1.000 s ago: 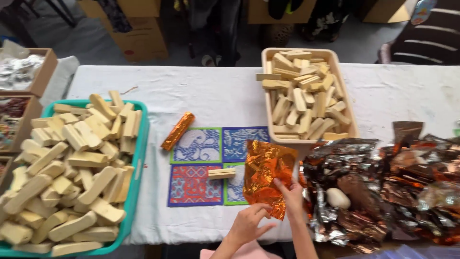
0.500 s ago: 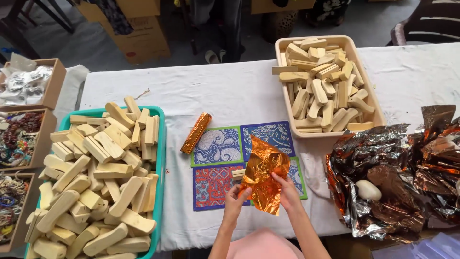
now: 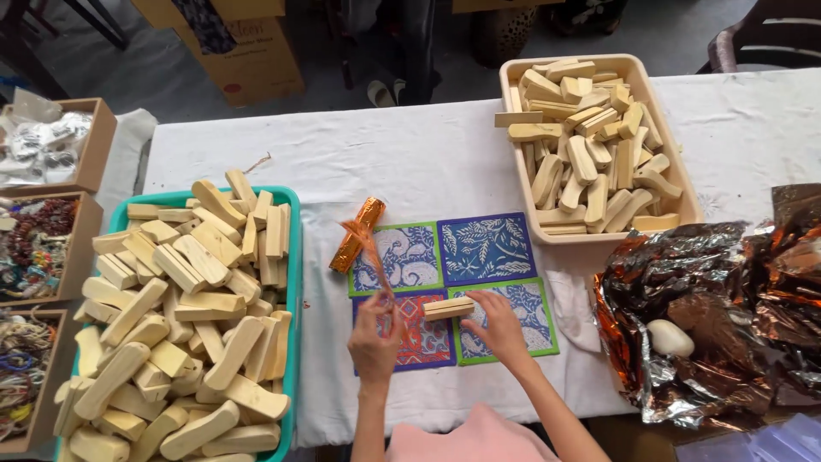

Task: The person wraps a wooden shoe last in copper foil, places it into a plastic container, and wipes the container with a white cloth. They then wipe a second wooden shoe last with the cloth and place it on the table.

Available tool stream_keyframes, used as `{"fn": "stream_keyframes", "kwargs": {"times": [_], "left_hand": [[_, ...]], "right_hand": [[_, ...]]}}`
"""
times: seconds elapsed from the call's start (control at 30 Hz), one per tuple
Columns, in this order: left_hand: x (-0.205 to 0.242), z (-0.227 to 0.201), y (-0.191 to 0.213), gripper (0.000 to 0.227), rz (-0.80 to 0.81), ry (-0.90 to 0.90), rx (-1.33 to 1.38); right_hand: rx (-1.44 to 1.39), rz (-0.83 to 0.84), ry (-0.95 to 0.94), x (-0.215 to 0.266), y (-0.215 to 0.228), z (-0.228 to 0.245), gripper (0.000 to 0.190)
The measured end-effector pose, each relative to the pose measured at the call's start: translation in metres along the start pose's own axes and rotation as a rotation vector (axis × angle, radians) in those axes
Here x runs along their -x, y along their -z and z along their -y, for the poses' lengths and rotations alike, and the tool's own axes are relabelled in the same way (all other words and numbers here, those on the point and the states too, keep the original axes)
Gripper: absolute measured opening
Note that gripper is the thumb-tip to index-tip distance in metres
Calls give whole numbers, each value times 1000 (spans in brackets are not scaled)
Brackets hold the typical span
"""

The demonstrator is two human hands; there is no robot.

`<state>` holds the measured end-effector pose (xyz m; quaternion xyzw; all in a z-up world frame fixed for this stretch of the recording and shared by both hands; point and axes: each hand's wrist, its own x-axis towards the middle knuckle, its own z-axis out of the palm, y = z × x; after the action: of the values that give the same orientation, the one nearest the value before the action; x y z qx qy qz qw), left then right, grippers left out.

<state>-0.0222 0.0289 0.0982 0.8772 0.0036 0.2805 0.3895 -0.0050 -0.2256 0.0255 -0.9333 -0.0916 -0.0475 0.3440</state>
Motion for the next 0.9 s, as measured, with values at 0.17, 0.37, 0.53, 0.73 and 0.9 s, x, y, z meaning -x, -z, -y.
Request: {"fn": "stream_keyframes", "kwargs": {"times": [0.17, 0.37, 0.53, 0.73, 0.9], "left_hand": [[40, 14, -20, 16, 117, 21, -59], [54, 11, -49, 23, 289, -57, -13], [89, 41, -107, 40, 483, -149, 47], [113, 50, -152, 50, 621, -467, -128], [124, 43, -149, 70, 689, -512, -220]], "right_hand": [[180, 110, 218, -23, -36, -1, 67], [192, 184, 94, -13, -34, -23, 54], [9, 24, -128, -5, 19, -14, 50], [-136, 57, -164, -4, 30, 0, 52], [-124, 183, -67, -18, -20, -23, 50]]}}
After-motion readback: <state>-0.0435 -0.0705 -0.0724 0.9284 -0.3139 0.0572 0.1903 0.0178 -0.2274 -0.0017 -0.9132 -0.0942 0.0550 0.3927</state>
